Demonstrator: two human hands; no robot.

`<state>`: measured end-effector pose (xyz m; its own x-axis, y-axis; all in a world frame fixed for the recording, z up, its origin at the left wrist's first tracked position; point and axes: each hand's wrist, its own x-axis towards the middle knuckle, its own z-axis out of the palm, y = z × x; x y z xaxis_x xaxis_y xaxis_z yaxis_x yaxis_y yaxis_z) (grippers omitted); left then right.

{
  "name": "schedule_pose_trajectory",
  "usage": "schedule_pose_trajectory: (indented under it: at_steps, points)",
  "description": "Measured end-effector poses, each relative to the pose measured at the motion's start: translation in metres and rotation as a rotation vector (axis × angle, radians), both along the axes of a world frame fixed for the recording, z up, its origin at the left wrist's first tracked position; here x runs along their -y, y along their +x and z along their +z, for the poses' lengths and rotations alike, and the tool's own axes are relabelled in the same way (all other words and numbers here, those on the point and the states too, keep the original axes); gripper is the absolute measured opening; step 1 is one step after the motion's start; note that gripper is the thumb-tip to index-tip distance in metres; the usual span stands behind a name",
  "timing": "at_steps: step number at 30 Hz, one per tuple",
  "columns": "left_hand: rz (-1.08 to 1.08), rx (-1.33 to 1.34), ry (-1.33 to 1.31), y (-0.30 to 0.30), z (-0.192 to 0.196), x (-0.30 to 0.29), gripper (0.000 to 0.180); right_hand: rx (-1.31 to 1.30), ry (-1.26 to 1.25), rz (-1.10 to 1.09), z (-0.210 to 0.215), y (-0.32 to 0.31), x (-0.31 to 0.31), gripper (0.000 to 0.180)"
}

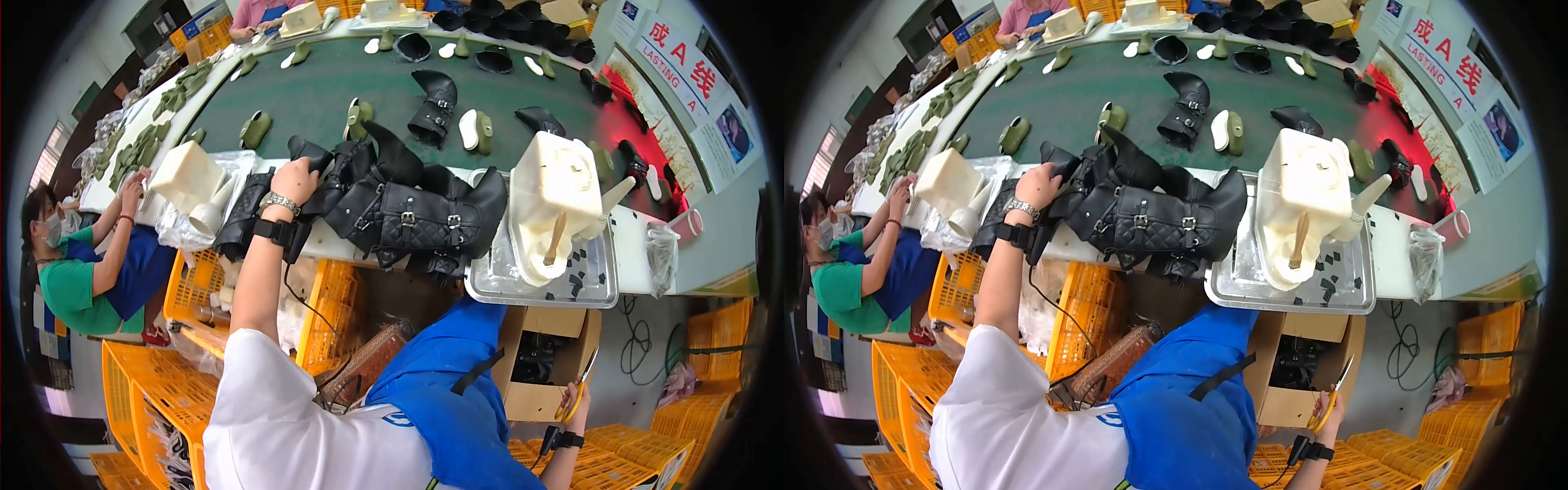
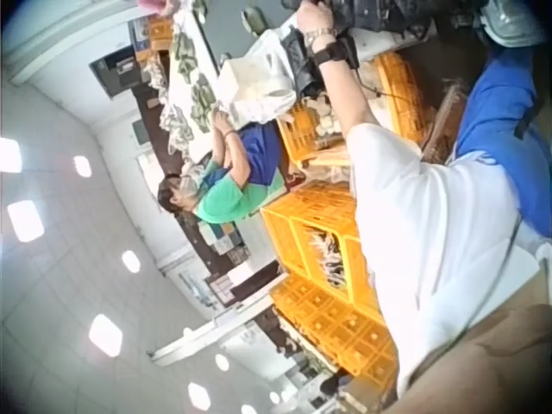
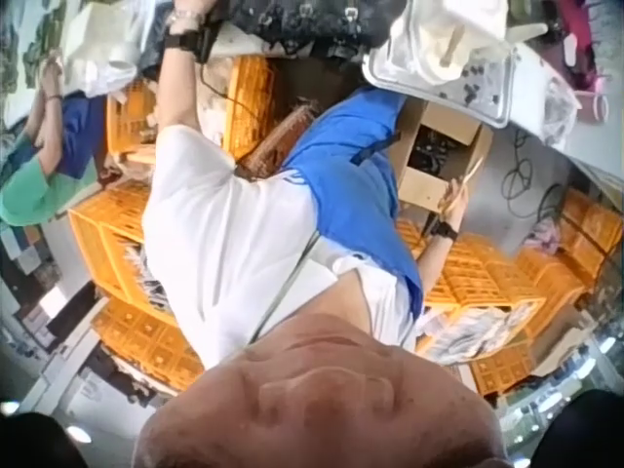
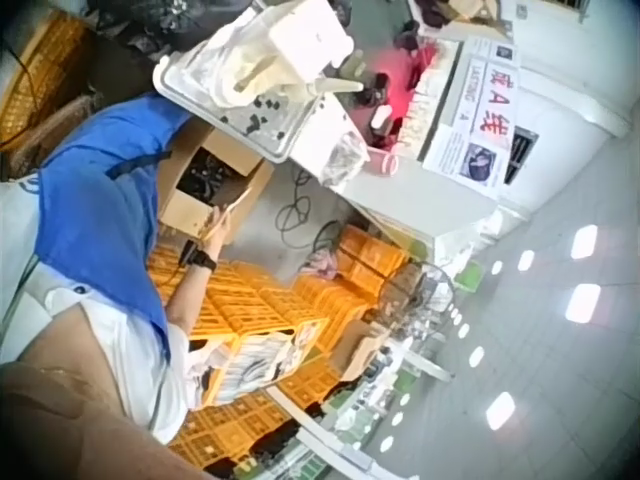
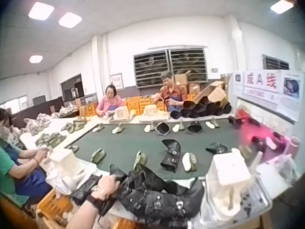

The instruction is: Trimming excess material with scissors and applying glue with a brush to black boot components on a production line.

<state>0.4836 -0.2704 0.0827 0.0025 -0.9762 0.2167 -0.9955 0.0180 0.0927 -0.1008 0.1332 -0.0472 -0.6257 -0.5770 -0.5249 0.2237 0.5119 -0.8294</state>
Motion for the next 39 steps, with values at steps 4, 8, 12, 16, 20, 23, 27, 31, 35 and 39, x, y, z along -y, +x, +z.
schedule_pose_trajectory:
  at_steps: [4, 8, 12, 16, 20, 23, 27, 31, 35, 39]
  points:
    - [-0.013, -0.03, 0.453, -0.022, -0.018, 0.045, 0.054, -0.013, -0.02, -0.027, 0.0, 0.002, -0.002, 0.033]
    - [0.098, -0.177, 0.397, -0.023, -0.025, 0.053, 0.048, 0.001, -0.055, -0.041, 0.003, 0.008, -0.007, 0.034]
    - [0.21, -0.245, 0.109, 0.005, -0.008, 0.05, 0.039, -0.02, -0.081, -0.056, -0.003, 0.008, -0.022, 0.031]
    - [0.176, -0.777, -0.331, 0.039, 0.047, 0.014, 0.03, -0.051, -0.095, -0.078, -0.004, 0.01, -0.023, 0.029]
    - [-0.048, -2.013, -0.317, 0.061, 0.09, -0.03, 0.022, -0.008, -0.149, -0.122, -0.018, 0.002, -0.023, 0.037]
    - [-0.485, -2.366, -0.065, 0.026, 0.092, -0.06, 0.028, -0.006, -0.19, -0.14, -0.016, 0.007, -0.017, 0.036]
    - [-0.741, -2.543, 0.236, -0.104, 0.089, -0.103, 0.031, -0.269, -0.283, -0.057, 0.032, 0.035, 0.001, 0.041]
    - [-0.748, -2.608, 1.149, -0.249, 0.071, -0.157, 0.032, -0.523, -0.681, -0.054, 0.096, 0.081, 0.003, 0.061]
    - [-0.374, -2.374, 1.761, -0.337, 0.042, -0.214, 0.03, -0.929, -0.963, 0.089, 0.17, 0.091, -0.016, 0.066]
    - [-0.251, -2.017, 2.074, -0.394, 0.003, -0.248, 0.028, -1.169, -0.683, 0.158, 0.177, 0.073, -0.051, 0.049]
